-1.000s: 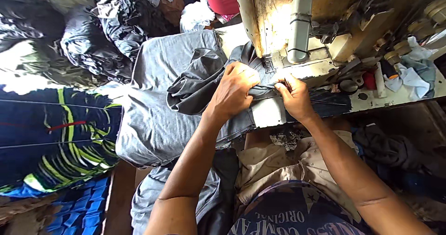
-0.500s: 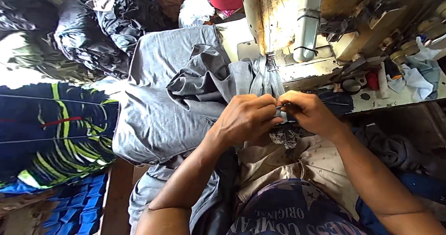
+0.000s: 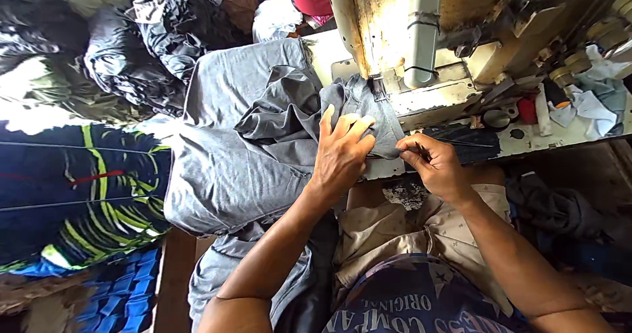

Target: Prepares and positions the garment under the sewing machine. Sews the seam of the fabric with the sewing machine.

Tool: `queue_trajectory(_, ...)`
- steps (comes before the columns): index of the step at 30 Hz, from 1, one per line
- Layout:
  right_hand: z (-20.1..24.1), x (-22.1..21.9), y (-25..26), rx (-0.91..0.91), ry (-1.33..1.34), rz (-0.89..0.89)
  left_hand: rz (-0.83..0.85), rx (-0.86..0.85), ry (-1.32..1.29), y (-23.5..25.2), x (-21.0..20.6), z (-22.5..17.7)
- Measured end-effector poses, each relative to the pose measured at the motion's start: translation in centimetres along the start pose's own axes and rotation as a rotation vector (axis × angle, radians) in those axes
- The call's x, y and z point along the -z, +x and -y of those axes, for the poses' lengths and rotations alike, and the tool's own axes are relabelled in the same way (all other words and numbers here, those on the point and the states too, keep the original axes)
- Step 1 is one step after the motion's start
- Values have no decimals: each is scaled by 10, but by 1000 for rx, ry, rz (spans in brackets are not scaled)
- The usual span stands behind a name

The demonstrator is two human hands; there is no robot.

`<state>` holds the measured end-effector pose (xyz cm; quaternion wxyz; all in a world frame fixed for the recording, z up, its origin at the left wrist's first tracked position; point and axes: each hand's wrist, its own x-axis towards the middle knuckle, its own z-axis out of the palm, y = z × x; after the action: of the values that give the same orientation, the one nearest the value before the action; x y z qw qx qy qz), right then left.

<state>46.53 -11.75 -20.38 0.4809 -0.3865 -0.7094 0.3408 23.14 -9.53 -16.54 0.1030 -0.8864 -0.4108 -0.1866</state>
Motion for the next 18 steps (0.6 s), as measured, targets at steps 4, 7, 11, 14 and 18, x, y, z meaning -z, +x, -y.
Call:
queue_trajectory(4,-5,-5,11,-56,32,-48,5,12,49,13,3,9)
queue_trajectory(7,-9,-8,22,-59,74,-66,-14,18,77,24,1,19)
queue_trajectory(11,-15,-14,37,-35,145,-111,-114,-3,45,27,-2,34)
queue_trajectory(14,-16,-15,42,-22,138,-126,-140,-47,-26,26,-1,40)
queue_trajectory(18,-14,-15,44,-33,130,-119,-113,-31,-24,24,-2,41)
